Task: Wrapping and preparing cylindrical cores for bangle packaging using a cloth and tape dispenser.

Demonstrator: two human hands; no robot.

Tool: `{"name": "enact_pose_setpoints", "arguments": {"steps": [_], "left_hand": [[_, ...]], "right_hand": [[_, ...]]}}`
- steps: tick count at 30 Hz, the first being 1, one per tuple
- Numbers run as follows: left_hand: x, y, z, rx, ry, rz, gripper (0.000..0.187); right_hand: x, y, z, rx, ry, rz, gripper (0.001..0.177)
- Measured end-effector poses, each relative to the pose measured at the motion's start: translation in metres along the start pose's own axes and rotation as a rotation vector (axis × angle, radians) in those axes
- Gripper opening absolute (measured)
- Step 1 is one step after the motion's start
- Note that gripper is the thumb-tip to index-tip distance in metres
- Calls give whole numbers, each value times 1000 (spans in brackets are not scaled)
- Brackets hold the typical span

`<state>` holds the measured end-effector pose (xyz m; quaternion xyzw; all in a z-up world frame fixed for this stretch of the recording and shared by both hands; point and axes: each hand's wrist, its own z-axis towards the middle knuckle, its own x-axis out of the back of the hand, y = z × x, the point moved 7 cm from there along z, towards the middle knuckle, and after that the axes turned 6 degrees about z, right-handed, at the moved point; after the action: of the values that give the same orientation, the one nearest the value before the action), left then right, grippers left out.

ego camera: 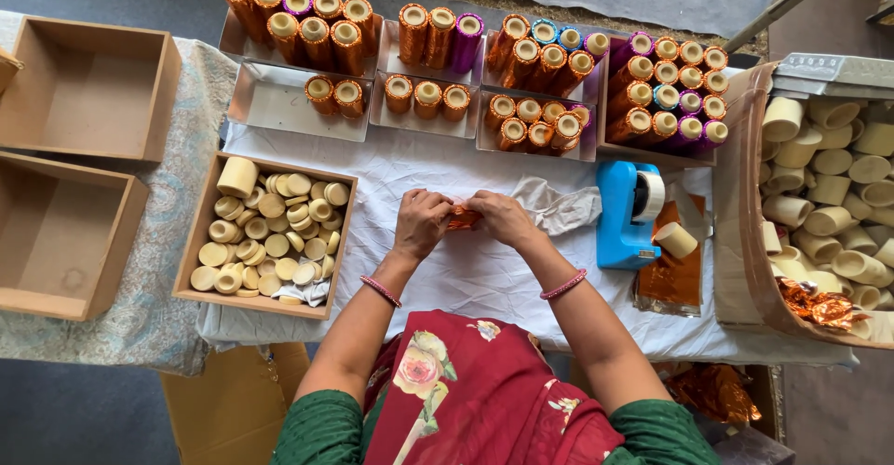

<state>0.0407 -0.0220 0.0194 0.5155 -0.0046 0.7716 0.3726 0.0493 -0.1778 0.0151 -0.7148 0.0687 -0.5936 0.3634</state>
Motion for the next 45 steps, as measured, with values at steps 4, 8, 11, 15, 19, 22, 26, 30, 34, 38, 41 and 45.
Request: {"name": "enact_pose_setpoints", "arguments": {"steps": [4,8,11,15,19,22,26,30,34,38,41,45], "left_hand": [[-1,-8,1,74,-36,-104,9],[-9,-11,-1,65,-42,-93,8],[-5,-8,4,95,-35,-107,6],[-2,-7,4,84,-11,-110,7],[-6,-8,2,86,-16,-96,6],[-15,-15,-3,133,-51,-89,14],[9,-2,7,177,-58,-177,38],[-15,-5,1,91,-117,-70,43],[-35,-15,5,127,-223,-2,28],[-39,-23,15,192,-300,-6,20],[-42,-27,17,197,-289,25,21],[-45,-29,18,239,-320,18,21]], "right_hand": [[-2,5,5,-15,-40,8,39],[-1,4,8,-43,-63,5,38],[-1,3,8,-46,-66,18,42],[-1,4,8,-47,-60,17,41],[1,3,7,-38,-51,19,39],[2,2,7,-31,-33,41,39],[-1,7,8,6,-17,28,41],[-6,16,15,35,-41,4,38],[-4,13,25,38,-138,-3,39],[-9,24,29,-14,-164,-85,37],[-11,30,25,-72,-171,-61,35],[-7,22,13,117,43,-54,36]]}}
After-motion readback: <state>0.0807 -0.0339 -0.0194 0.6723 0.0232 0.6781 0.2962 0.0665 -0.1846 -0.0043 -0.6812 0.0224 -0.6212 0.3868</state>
